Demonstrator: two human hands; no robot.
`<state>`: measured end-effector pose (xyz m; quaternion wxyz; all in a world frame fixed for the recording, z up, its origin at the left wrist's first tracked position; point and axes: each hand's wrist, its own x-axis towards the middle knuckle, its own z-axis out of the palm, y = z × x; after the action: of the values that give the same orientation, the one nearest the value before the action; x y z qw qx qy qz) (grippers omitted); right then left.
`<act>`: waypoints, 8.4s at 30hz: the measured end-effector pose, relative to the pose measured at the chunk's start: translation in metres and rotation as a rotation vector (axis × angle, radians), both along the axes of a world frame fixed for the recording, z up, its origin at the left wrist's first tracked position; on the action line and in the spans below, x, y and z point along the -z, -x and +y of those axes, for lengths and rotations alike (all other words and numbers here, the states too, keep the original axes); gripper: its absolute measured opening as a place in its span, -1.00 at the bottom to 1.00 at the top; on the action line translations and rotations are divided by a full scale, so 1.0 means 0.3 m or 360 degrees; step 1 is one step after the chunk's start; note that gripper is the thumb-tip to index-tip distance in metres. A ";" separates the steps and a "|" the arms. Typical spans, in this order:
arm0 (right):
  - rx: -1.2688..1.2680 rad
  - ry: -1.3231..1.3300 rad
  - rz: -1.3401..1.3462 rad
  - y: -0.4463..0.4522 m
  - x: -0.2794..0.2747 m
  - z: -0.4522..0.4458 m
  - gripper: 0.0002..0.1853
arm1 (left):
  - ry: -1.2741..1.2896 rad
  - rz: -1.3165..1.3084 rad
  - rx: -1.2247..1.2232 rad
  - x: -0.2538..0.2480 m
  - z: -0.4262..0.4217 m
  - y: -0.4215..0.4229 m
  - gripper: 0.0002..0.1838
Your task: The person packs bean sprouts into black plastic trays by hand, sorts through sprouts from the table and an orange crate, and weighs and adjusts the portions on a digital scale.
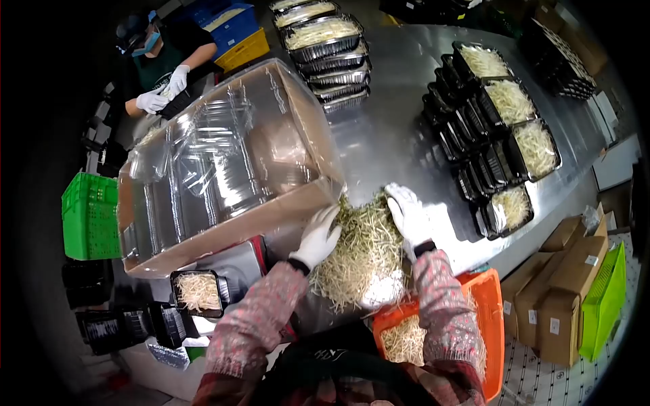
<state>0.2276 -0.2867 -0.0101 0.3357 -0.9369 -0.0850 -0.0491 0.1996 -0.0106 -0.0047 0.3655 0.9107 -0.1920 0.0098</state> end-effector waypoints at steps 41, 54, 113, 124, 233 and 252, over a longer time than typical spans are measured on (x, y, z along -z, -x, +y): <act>-0.0649 0.0986 0.0299 0.475 -0.121 0.131 0.20 | -0.0893 0.0465 0.0539 -0.106 0.098 0.342 0.11; -0.0036 -0.0421 0.0321 0.209 -0.273 0.033 -0.40 | 0.0186 -0.0149 0.0222 -0.270 -0.074 0.048 -0.52; 0.0189 -0.0243 0.0573 0.349 -0.094 0.026 -0.74 | -0.0566 0.0156 0.0387 -0.006 0.145 0.244 -0.67; -0.0041 0.0329 0.0534 0.403 -0.076 0.224 0.20 | 0.0304 0.0380 -0.0039 -0.168 0.181 0.446 -0.53; -0.0635 0.0709 -0.0122 0.260 -0.043 0.196 -0.54 | 0.0578 0.0221 -0.0324 -0.481 0.325 0.723 -0.28; -0.0332 -0.0414 0.0308 0.237 -0.054 0.006 -0.32 | 0.0401 0.0220 0.0107 0.005 -0.151 0.064 -0.53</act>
<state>0.1565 -0.2848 0.0061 0.4638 -0.8720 -0.1420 0.0657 0.1803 -0.0558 -0.0061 0.4895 0.8492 -0.1939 -0.0410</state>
